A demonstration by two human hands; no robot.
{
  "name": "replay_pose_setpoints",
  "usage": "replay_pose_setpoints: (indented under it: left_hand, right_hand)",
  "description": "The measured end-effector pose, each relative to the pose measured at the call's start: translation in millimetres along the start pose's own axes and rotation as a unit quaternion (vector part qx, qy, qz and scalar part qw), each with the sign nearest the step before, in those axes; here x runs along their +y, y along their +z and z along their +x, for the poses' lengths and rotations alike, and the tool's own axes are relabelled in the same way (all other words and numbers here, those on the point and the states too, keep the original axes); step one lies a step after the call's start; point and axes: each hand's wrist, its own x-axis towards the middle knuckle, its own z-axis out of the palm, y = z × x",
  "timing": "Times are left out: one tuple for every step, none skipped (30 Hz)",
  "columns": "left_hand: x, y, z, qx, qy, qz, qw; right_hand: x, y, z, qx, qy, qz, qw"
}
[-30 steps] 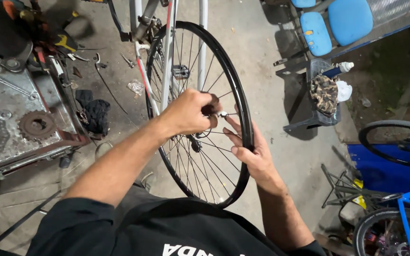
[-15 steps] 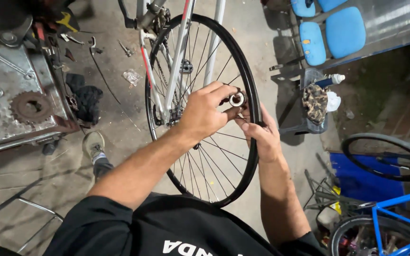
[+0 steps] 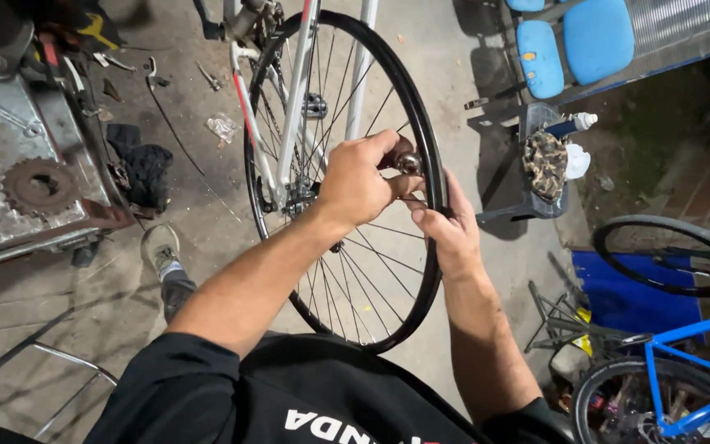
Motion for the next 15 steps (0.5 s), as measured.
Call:
replay_pose_setpoints:
  left_hand:
    - [5,-4,5,-0.016,-0.035,0.018,0.999]
    - [4,0,6,-0.017,-0.034,0.019,0.999]
    - [3,4,7,-0.002,-0.013,0.073,0.997]
    - [3,7,7,0.013,0.007,0.126,0.992]
    - [3,9,1,0.010,0.009,0.127,0.992]
    - [3,10,-3,0.031,0.016,0.114,0.993]
    - [3,12,-7,0.053,0.023,0.101,0.993]
    - [3,10,-10,0.052,0.026,0.102,0.993]
    - [3,7,-13,0.055,0.035,0.035,0.997]
    - [3,4,-19,0.058,0.039,-0.031,0.997]
    - [10,3,-19,0.056,0.038,-0.029,0.997]
    - [16,0,-20,0.067,0.051,-0.037,0.996]
    - [23,-2,-21,0.077,0.063,-0.045,0.994]
    - [30,-6,-24,0.077,0.066,-0.044,0.994]
    - [38,-9,-27,0.071,0.089,-0.038,0.993]
  right_hand:
    - [-13,9,2,0.005,-0.004,-0.030,1.000]
    - [-17,12,1,0.007,-0.005,-0.029,1.000]
    - [-21,14,-1,0.039,-0.018,-0.071,0.997]
    - [-25,17,-3,0.073,-0.031,-0.112,0.990]
    - [-24,15,-6,0.076,-0.032,-0.111,0.990]
    - [-22,14,-8,0.096,-0.030,-0.135,0.986]
    - [-21,13,-9,0.115,-0.028,-0.159,0.980]
    - [-20,10,-9,0.117,-0.031,-0.157,0.980]
    - [-18,8,-9,0.115,-0.039,-0.143,0.982]
    - [-15,6,-12,0.111,-0.043,-0.128,0.985]
    - [-17,8,-9,0.112,-0.042,-0.126,0.985]
    - [-18,10,-8,0.101,-0.043,-0.103,0.989]
    - [-20,12,-7,0.090,-0.043,-0.080,0.992]
    - [-18,10,-4,0.090,-0.046,-0.079,0.992]
    - [-18,8,-2,0.072,-0.035,-0.044,0.996]
